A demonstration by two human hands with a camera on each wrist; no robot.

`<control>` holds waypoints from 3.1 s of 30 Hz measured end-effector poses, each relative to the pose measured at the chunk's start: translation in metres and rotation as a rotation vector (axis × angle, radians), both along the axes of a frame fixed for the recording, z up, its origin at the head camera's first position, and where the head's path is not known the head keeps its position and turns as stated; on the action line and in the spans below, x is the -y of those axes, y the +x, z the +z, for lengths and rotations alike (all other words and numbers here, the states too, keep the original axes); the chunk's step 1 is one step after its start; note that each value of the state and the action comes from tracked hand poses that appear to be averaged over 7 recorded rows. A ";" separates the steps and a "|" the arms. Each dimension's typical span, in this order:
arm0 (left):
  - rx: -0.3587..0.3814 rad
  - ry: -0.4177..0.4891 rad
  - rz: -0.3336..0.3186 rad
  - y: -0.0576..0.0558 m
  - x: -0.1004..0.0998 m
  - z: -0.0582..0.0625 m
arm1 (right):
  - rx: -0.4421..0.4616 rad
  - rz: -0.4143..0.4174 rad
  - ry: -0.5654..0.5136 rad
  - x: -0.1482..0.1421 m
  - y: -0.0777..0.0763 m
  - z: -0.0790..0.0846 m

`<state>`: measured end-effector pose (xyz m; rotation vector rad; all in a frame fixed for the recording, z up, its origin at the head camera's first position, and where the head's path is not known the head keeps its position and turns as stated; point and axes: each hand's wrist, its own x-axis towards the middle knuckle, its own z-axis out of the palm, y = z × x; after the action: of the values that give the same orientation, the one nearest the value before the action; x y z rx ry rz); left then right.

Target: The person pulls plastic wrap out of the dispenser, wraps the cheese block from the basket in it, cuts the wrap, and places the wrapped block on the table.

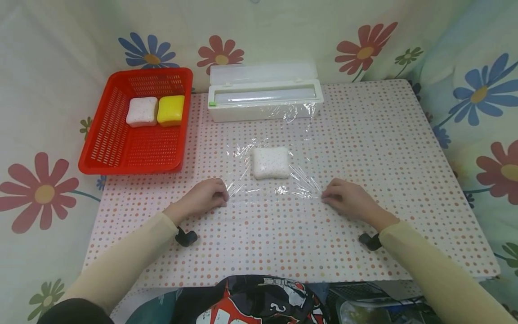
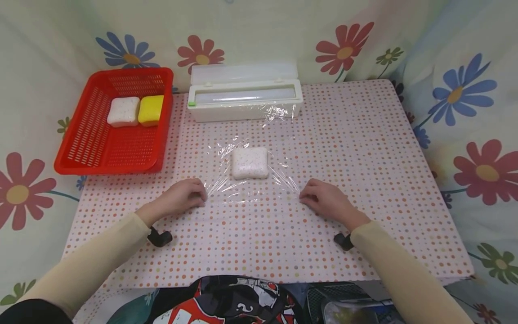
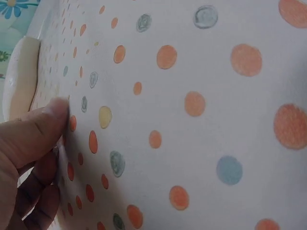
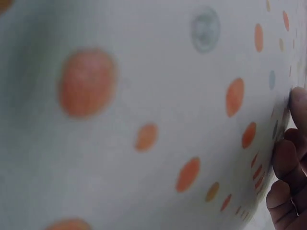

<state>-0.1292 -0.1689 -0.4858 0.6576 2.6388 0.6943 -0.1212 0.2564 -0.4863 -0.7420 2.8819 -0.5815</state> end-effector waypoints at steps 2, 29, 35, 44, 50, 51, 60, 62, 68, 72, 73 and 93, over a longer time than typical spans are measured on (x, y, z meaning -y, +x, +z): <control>-0.007 0.009 0.004 0.000 0.001 0.000 | -0.015 0.000 0.008 0.001 0.000 0.000; -0.069 0.144 0.169 -0.014 0.006 0.032 | -0.051 -0.069 -0.167 -0.004 -0.020 0.031; -0.112 0.160 0.167 -0.021 0.002 0.033 | -0.004 -0.097 -0.226 -0.004 -0.028 0.037; -0.071 0.211 0.319 -0.031 -0.004 0.030 | 0.126 -0.208 -0.275 -0.001 -0.044 0.037; -0.038 0.248 0.380 -0.037 -0.005 0.023 | 0.192 -0.282 -0.317 -0.001 -0.056 0.031; -0.033 0.249 0.383 -0.038 -0.005 0.022 | 0.199 -0.286 -0.325 -0.001 -0.058 0.030; 0.029 0.286 0.440 -0.041 -0.008 0.017 | 0.209 -0.351 -0.352 0.004 -0.068 0.019; 0.038 0.286 0.449 -0.043 -0.009 0.017 | 0.206 -0.362 -0.354 0.005 -0.070 0.017; 0.055 0.259 0.477 -0.048 -0.012 0.015 | 0.270 -0.400 -0.339 0.007 -0.075 0.012; 0.056 0.228 0.496 -0.050 -0.012 0.010 | 0.322 -0.403 -0.322 0.007 -0.079 0.010; 0.056 0.224 0.499 -0.050 -0.013 0.009 | 0.325 -0.402 -0.317 0.006 -0.080 0.010; -0.142 0.225 0.497 -0.049 -0.025 -0.008 | 0.164 -0.397 -0.109 0.021 -0.083 -0.002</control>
<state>-0.1784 -0.1436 -0.4941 0.0945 2.9092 1.1297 -0.2042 0.2354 -0.4880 -0.1166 2.8693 -0.8044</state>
